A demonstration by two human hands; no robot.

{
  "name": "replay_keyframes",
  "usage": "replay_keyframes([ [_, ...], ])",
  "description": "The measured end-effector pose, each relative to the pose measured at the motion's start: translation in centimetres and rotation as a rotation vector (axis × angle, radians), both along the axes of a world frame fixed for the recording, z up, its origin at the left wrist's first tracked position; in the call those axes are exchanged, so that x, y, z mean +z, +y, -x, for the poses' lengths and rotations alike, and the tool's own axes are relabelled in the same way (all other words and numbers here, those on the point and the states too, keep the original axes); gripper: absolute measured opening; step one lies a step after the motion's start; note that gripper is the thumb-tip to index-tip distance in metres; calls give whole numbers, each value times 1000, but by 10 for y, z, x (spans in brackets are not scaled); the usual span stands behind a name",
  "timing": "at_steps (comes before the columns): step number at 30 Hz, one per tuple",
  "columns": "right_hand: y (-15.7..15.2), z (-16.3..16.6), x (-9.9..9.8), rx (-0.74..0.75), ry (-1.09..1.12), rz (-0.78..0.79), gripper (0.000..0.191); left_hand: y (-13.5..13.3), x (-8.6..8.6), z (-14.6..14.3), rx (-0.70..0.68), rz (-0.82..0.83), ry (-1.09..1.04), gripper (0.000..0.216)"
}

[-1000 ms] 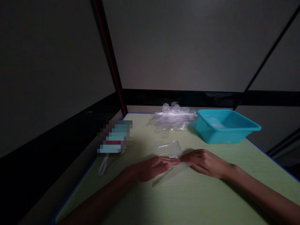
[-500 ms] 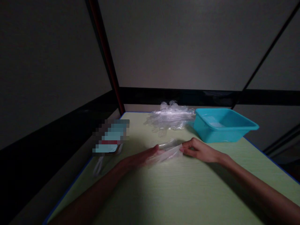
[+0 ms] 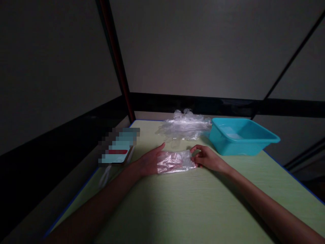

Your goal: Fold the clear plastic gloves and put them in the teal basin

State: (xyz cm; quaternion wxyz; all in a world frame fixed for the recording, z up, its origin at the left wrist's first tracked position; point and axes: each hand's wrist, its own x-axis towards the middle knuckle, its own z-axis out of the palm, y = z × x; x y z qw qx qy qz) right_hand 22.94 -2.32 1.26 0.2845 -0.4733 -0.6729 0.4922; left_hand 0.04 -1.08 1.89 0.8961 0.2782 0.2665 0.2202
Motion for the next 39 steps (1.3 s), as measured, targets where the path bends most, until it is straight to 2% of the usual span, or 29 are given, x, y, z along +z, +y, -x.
replay_keyframes([
  [6, 1, 4, -5, -109, 32, 4, 23, 8, -6, 10, -80, 11, -59, 63],
  [19, 0, 6, -10, -183, 60, 5, 24, 7, -4, 8, -50, 37, -100, 62],
  [29, 0, 8, -9, -211, 24, -27, 23, 12, -9, 15, -157, -76, -181, 61],
  [35, -2, 3, -6, -262, -43, -164, 17, 13, -10, 16, -170, -95, -171, 59],
  [39, -11, 1, 1, -322, -212, -415, 7, 13, -10, 15, -146, -96, -154, 60],
])
